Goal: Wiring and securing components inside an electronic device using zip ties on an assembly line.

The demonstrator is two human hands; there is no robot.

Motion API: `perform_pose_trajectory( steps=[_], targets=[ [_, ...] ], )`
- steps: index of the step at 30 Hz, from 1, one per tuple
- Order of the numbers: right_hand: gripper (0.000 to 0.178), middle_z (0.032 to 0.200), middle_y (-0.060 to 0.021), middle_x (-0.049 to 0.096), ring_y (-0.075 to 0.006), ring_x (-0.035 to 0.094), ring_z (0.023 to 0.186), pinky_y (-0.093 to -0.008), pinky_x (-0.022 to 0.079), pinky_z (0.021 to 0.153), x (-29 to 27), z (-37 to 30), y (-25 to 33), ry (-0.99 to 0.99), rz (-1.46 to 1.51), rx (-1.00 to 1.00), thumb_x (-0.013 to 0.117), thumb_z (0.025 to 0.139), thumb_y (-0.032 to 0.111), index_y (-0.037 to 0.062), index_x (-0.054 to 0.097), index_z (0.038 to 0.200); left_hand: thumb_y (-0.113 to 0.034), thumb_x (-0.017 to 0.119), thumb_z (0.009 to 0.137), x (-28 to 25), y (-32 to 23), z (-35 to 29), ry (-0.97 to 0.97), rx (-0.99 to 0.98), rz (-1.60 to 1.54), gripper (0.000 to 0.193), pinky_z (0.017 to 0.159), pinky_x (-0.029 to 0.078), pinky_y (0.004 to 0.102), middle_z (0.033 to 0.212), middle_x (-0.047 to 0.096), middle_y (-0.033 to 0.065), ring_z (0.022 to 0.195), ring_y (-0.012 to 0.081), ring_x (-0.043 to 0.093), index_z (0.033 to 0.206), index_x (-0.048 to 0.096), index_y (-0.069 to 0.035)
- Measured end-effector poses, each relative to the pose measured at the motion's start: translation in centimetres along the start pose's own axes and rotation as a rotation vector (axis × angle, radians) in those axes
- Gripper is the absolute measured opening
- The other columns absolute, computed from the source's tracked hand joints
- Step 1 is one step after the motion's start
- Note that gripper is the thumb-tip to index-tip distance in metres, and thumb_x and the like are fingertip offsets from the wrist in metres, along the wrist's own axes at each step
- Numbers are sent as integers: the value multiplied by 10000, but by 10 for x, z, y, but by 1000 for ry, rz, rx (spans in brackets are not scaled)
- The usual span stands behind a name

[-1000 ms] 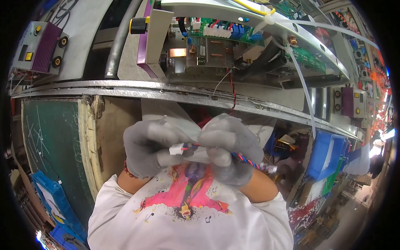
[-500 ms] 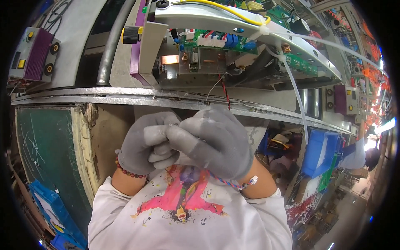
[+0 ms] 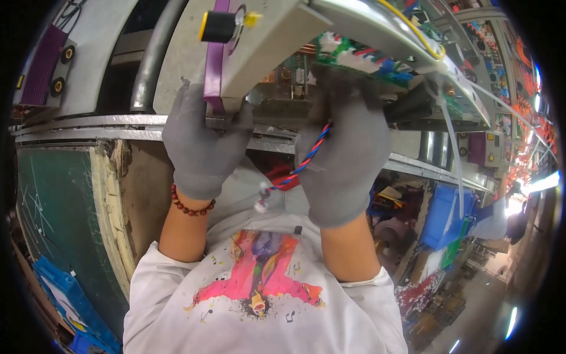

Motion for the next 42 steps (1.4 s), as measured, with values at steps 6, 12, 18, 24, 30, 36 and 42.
perform_pose_trajectory(
  steps=[6,12,18,24,30,36,42],
  targets=[
    [153,898,-166,696,-332,686,755,-390,534,686,6,6,0,20,-31,-25,619,892,25,16,704,1018,-88,758,629,1,-7,1,-1,-6,0,726,748,549,436,1074,691,190,827,355,677,1338,601,-69],
    [147,830,-173,681,-322,685,707,-370,519,656,1,6,-3,56,-73,-6,600,916,72,-7,705,983,-81,772,639,6,-5,1,-25,6,-13,697,731,556,403,1028,690,161,815,311,687,1320,624,-97],
    [164,896,-166,698,-334,699,785,-382,547,711,3,6,-6,83,-71,35,610,883,14,23,703,1018,-75,780,647,7,-5,2,-59,40,-6,696,708,561,381,959,683,135,785,292,684,1324,624,-109],
    [148,761,-132,690,-228,682,599,-344,516,582,4,6,-6,39,-86,-38,587,930,68,-3,709,971,-83,759,630,6,-6,-2,2,21,5,763,726,533,432,1064,687,179,809,330,667,1367,562,-67],
    [154,750,-129,696,-202,662,526,-340,504,528,2,4,-9,74,-126,18,598,933,88,-3,710,986,-92,769,620,7,-4,-2,-12,46,-3,777,733,535,435,1047,686,177,802,331,665,1370,567,-76],
    [153,727,-127,697,-205,662,520,-339,497,512,4,6,-11,16,-82,-91,612,942,113,0,709,978,-104,772,623,6,-4,-2,-4,22,-10,773,753,542,431,1052,690,179,810,325,672,1370,576,-87],
    [126,881,-149,715,-303,701,757,-376,541,683,1,5,-6,127,-152,48,632,902,53,26,703,1002,-75,770,679,5,-4,-2,-56,31,-3,678,698,573,370,898,686,127,735,288,694,1341,624,-94]
  ],
)
Point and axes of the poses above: each hand's wrist, its own z-axis towards the middle knuckle, its own x-axis out of the palm, y = z × x, the point moved 1 cm from there along z, towards the middle knuckle
